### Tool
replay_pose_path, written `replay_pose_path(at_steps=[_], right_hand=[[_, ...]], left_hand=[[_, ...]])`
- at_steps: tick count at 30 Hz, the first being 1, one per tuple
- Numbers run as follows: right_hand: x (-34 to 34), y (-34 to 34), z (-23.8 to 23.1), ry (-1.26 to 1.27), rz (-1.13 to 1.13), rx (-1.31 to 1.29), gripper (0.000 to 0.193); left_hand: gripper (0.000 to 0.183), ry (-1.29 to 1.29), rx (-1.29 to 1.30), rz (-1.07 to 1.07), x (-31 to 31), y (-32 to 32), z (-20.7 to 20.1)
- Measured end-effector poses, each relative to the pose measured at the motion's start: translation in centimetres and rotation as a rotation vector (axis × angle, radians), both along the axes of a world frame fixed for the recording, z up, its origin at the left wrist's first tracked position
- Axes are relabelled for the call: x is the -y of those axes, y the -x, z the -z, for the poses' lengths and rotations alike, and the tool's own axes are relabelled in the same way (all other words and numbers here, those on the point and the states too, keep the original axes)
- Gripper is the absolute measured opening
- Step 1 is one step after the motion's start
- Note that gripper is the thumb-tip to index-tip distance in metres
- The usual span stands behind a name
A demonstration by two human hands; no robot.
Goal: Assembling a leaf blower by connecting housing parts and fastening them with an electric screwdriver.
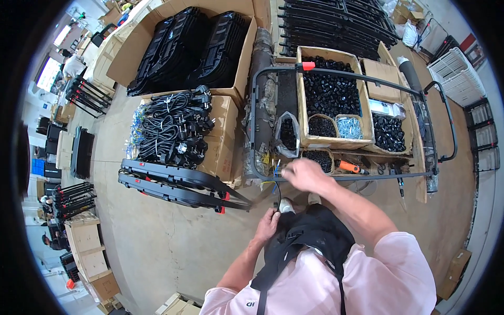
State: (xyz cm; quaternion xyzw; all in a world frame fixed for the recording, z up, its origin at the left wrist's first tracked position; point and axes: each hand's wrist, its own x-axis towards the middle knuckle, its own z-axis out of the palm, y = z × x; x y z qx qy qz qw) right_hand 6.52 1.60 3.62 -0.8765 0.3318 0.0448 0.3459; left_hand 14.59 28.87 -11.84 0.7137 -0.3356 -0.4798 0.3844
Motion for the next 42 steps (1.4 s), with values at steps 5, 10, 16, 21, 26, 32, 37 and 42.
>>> replay_pose_path(at_steps=[5,10,16,21,26,32,37,42], right_hand=[[3.9,-3.8,7.2,-0.374,-0.096,-0.327,0.047],[3.4,-5.0,9.2,-0.458,-0.136,-0.038,0.041],[5.3,-4.3,14.3,-0.741,0.626,0.307,0.031],[5.6,-5.3,14.2,-0.818,0.929,0.614,0.029],[5.8,-7.4,12.0,-0.768,0.831,0.649,0.031],[10.3,-7.5,15.1,-0.843,0.785,0.689,0.030],[9.4,-8.0,12.6,-0.945,0.727,0.611,0.043],[8.3,-5.5,11.3,-0.673,0.725,0.357,0.041]], left_hand=[[0.028,0.010,0.029,-0.111,-0.9,1.1,1.2],[0.028,-0.053,-0.135,-0.344,-2.4,1.4,0.3],[0.026,-0.112,-0.313,-0.347,-0.1,2.0,-5.3],[0.027,-0.138,-0.257,-0.416,4.3,1.8,-5.4],[0.030,-0.311,0.072,-0.187,6.7,0.3,-5.9],[0.034,-0.239,0.102,0.020,8.4,-1.6,-8.2],[0.031,-0.083,-0.370,-0.135,8.8,-3.6,-5.8],[0.031,-0.045,-0.548,-0.212,9.8,-3.9,-3.1]])
